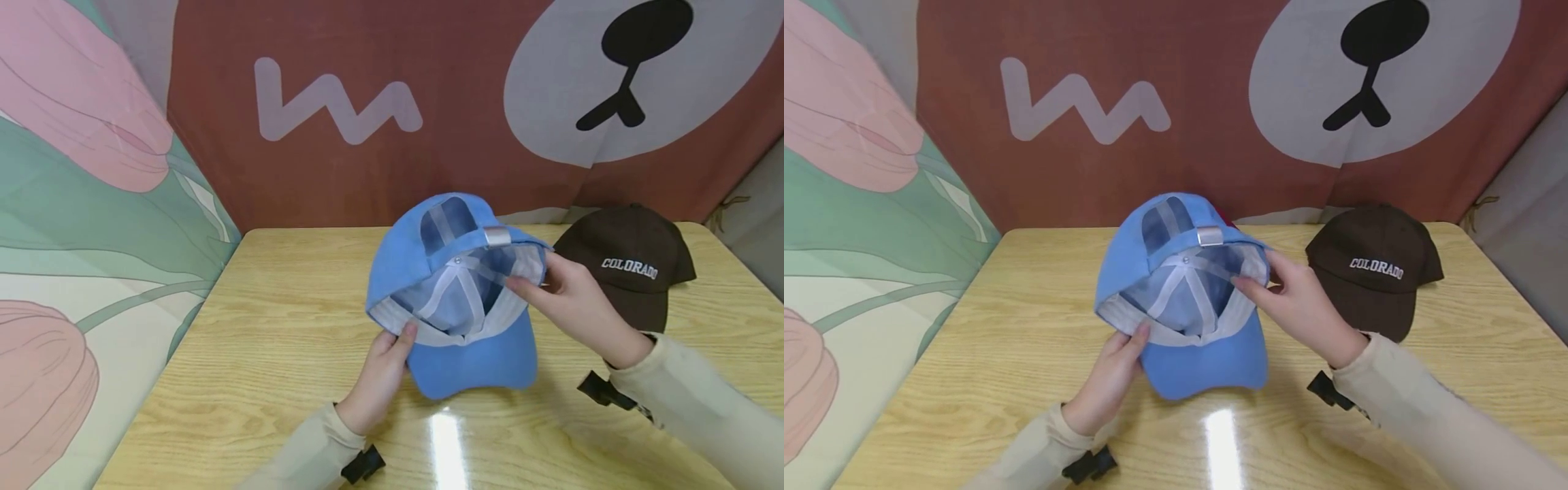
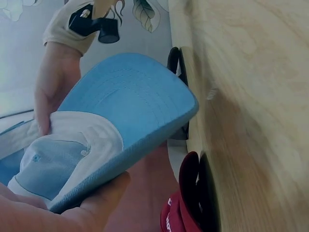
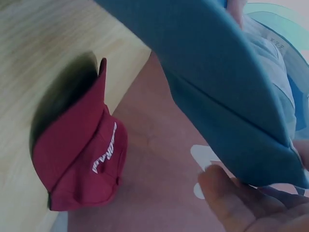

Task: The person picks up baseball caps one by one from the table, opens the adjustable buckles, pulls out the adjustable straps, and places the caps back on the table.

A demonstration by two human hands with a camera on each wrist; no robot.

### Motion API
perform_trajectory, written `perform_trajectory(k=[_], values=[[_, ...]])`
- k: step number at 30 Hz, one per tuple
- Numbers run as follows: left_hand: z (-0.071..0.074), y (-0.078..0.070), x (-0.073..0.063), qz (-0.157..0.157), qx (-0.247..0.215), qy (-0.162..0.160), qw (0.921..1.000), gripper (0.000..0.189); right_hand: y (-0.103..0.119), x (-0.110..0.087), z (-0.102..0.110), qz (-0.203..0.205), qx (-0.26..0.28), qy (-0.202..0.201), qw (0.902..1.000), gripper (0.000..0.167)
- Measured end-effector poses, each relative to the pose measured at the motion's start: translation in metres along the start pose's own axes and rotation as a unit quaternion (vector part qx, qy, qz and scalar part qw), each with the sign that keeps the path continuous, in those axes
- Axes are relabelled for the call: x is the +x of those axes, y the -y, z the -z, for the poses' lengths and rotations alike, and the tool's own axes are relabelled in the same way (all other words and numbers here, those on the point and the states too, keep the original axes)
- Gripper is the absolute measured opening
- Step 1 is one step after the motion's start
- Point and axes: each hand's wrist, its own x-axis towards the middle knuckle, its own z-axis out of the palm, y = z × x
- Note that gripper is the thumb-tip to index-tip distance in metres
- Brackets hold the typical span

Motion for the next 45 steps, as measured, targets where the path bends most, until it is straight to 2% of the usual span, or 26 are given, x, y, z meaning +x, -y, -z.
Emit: perform_trajectory(k=[4, 7, 10, 13, 18, 24, 28, 34, 38, 42, 45], values=[[-0.001, 0.0, 0.001, -0.001, -0.001, 0.012, 0.9999, 0.048, -0.004, -0.003, -0.003, -0.005, -0.019, -0.011, 0.9998, 0.014], [-0.002, -0.001, 0.0, 0.005, 0.019, 0.024, 0.9995, 0.048, -0.006, -0.004, -0.003, 0.004, -0.029, -0.028, 0.9992, 0.011], [-0.003, 0.0, 0.0, 0.007, 0.024, 0.045, 0.9987, 0.048, -0.006, -0.004, -0.001, 0.01, -0.029, -0.043, 0.9986, 0.019], [-0.004, 0.0, 0.001, 0.008, 0.011, 0.063, 0.9979, 0.048, -0.005, -0.003, 0.002, 0.007, -0.022, -0.05, 0.9985, 0.029], [-0.002, 0.0, 0.0, 0.033, -0.004, 0.073, 0.9968, 0.047, -0.003, 0.001, 0.01, -0.007, -0.023, -0.053, 0.9983, 0.035], [0.001, -0.002, -0.003, 0.053, 0.025, 0.086, 0.9945, 0.044, -0.003, 0.002, 0.017, -0.013, -0.039, -0.063, 0.9972, 0.037], [0.002, -0.004, -0.005, 0.057, 0.039, 0.077, 0.9947, 0.045, -0.003, 0.002, 0.021, -0.002, -0.035, -0.062, 0.9974, 0.038], [0.003, -0.007, -0.011, 0.017, 0.056, 0.044, 0.9973, 0.047, -0.003, 0.002, 0.025, 0.01, -0.036, -0.064, 0.9972, 0.039], [0.003, -0.011, -0.013, -0.011, 0.058, 0.007, 0.9982, 0.043, -0.002, 0.002, 0.028, 0.018, -0.049, -0.075, 0.9958, 0.04], [0.001, -0.015, -0.016, -0.061, 0.059, -0.032, 0.9959, 0.036, -0.002, 0.002, 0.029, 0.024, -0.073, -0.088, 0.9932, 0.041], [-0.002, -0.018, -0.017, -0.101, 0.066, -0.041, 0.9919, 0.029, -0.003, 0.002, 0.03, 0.03, -0.083, -0.09, 0.9921, 0.041]])
